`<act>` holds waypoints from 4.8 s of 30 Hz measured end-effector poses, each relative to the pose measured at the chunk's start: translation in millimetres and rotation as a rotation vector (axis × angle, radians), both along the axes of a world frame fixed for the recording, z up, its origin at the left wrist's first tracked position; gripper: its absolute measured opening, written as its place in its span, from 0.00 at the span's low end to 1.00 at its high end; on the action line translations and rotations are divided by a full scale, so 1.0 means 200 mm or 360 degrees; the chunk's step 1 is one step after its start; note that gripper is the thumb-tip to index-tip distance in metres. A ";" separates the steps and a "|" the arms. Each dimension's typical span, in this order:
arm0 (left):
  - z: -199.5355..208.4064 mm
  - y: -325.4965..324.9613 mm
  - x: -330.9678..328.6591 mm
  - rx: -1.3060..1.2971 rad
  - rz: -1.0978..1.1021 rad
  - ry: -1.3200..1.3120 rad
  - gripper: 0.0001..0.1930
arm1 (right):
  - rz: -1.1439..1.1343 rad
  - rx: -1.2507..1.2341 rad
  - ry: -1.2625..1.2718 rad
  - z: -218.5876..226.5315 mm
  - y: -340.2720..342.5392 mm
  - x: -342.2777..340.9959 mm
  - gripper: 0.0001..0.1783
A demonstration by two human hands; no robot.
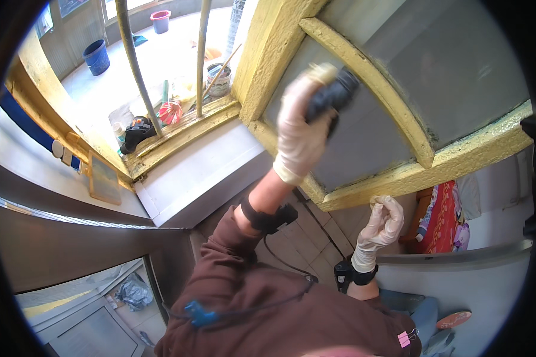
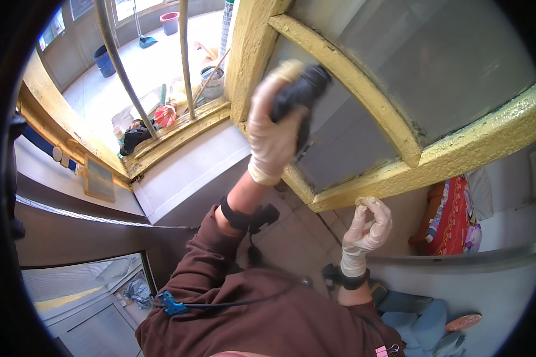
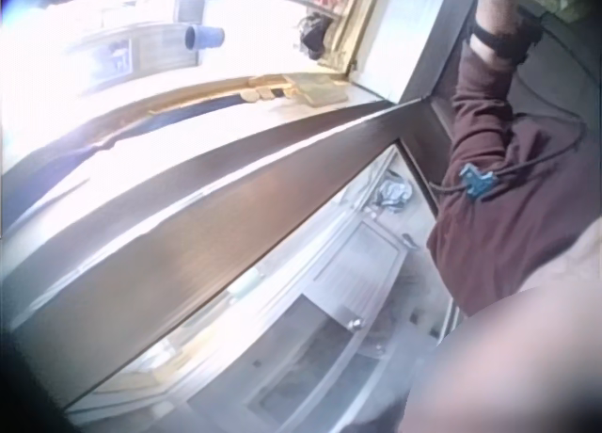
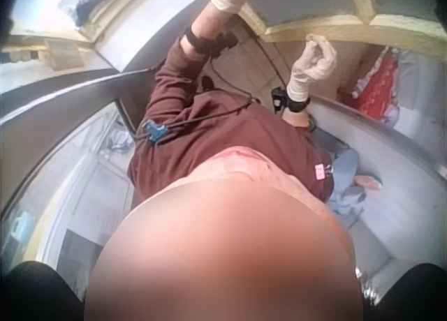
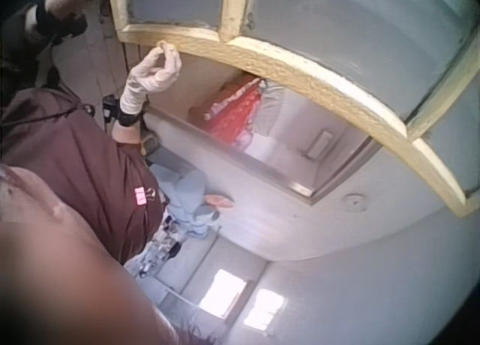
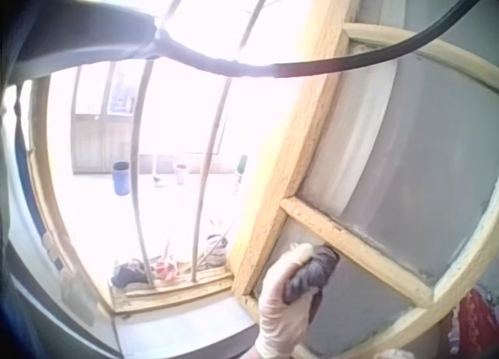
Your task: The person wipes a window frame and adjacent wall with a dark cloth, then rinses the cloth in a red bucket of water and wrings it out. The person continues wiping the window frame and nearby surfaces.
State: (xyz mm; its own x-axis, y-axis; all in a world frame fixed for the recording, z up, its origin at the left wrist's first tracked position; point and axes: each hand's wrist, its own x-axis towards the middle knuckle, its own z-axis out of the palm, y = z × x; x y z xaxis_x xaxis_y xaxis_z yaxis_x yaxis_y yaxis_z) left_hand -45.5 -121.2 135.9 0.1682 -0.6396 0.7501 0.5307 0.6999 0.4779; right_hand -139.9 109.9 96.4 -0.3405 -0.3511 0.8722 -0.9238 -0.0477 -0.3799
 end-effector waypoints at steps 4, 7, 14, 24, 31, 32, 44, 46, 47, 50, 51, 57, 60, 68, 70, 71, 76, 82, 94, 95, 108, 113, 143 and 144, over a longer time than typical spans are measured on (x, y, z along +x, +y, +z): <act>-0.02 -0.04 -0.06 0.0628 -0.0633 0.0318 0.30 | -0.0024 0.0198 0.0061 0.02 -0.01 0.05 0.09; -0.08 0.08 0.01 0.0675 -0.1033 0.0335 0.28 | -0.0053 0.0426 0.0197 -0.01 -0.04 0.11 0.12; -0.24 0.18 0.18 0.1099 -0.1309 0.0640 0.20 | 0.0741 0.0812 -0.1135 -0.15 -0.17 0.23 0.22; -0.58 0.28 0.44 0.1551 -0.1341 0.0887 0.22 | 0.1153 0.0725 -0.1354 -0.21 -0.17 0.21 0.02; -0.60 0.44 0.50 0.1439 -0.1548 0.0957 0.23 | 0.1742 0.1115 -0.2159 -0.41 -0.19 0.27 0.40; -0.60 0.46 0.48 0.1438 -0.1485 0.0905 0.23 | 0.1651 0.1182 -0.2190 -0.44 -0.18 0.27 0.37; -0.73 0.33 0.32 0.1377 -0.0770 0.0250 0.20 | 0.1155 0.0813 -0.1678 -0.30 -0.20 0.19 0.12; -0.77 0.35 0.34 0.1376 -0.0932 0.0323 0.17 | 0.0890 0.0617 -0.1179 -0.22 -0.26 0.19 0.12; -0.79 0.35 0.36 0.1378 -0.1094 0.0297 0.17 | 0.0927 0.0475 -0.1312 -0.18 -0.31 0.19 0.12; -0.83 0.38 0.39 0.1425 -0.1414 0.0167 0.19 | 0.0548 0.0408 -0.0404 -0.08 -0.47 0.21 0.15; -0.85 0.37 0.38 0.1406 -0.1509 0.0162 0.22 | 0.0411 0.0361 -0.0157 -0.06 -0.53 0.21 0.17; -0.99 0.34 0.33 0.1522 -0.1641 0.0071 0.30 | -0.0008 0.0793 0.1196 -0.05 -0.86 0.21 0.04; -1.02 0.30 0.34 0.1626 -0.1666 0.0022 0.24 | 0.0038 0.0921 0.1330 -0.10 -1.03 0.17 0.03; -0.94 0.22 0.35 0.1839 -0.1671 0.0117 0.17 | 0.0263 0.0932 0.1871 -0.16 -1.37 0.20 0.05; -0.93 0.22 0.39 0.1799 -0.1677 -0.0062 0.14 | 0.0276 0.1002 0.1799 -0.13 -1.31 0.21 0.04; -0.92 0.22 0.40 0.1746 -0.1692 -0.0118 0.13 | 0.0242 0.1028 0.1806 -0.12 -1.25 0.21 0.04; -0.92 0.33 0.42 0.1655 -0.1986 -0.0410 0.13 | 0.0199 0.1414 0.1740 -0.10 -0.99 0.14 0.04; -0.95 0.26 0.36 0.1664 -0.1689 -0.0310 0.15 | 0.0371 0.1047 0.1804 -0.14 -1.30 0.18 0.04; -0.96 0.40 0.32 0.1490 -0.2005 -0.0625 0.14 | 0.0238 0.1298 0.1715 -0.15 -1.01 0.12 0.04; -0.96 0.42 0.31 0.1495 -0.2016 -0.0554 0.13 | 0.0279 0.1282 0.1719 -0.16 -1.03 0.12 0.04; -0.89 0.17 0.40 0.1655 -0.1693 -0.0243 0.11 | 0.0291 0.1058 0.0516 0.12 -0.97 0.24 0.12; -0.39 0.21 0.42 0.1130 -0.1815 -0.0167 0.15 | 0.0452 0.0407 0.0456 0.66 -0.51 0.27 0.21; 0.14 0.19 0.24 0.0864 -0.2128 -0.0280 0.12 | 0.0029 0.0448 0.1367 1.06 -0.67 0.22 0.13; 0.19 0.18 0.25 0.0803 -0.2105 -0.0368 0.12 | 0.0077 0.0192 0.1444 1.12 -0.60 0.22 0.15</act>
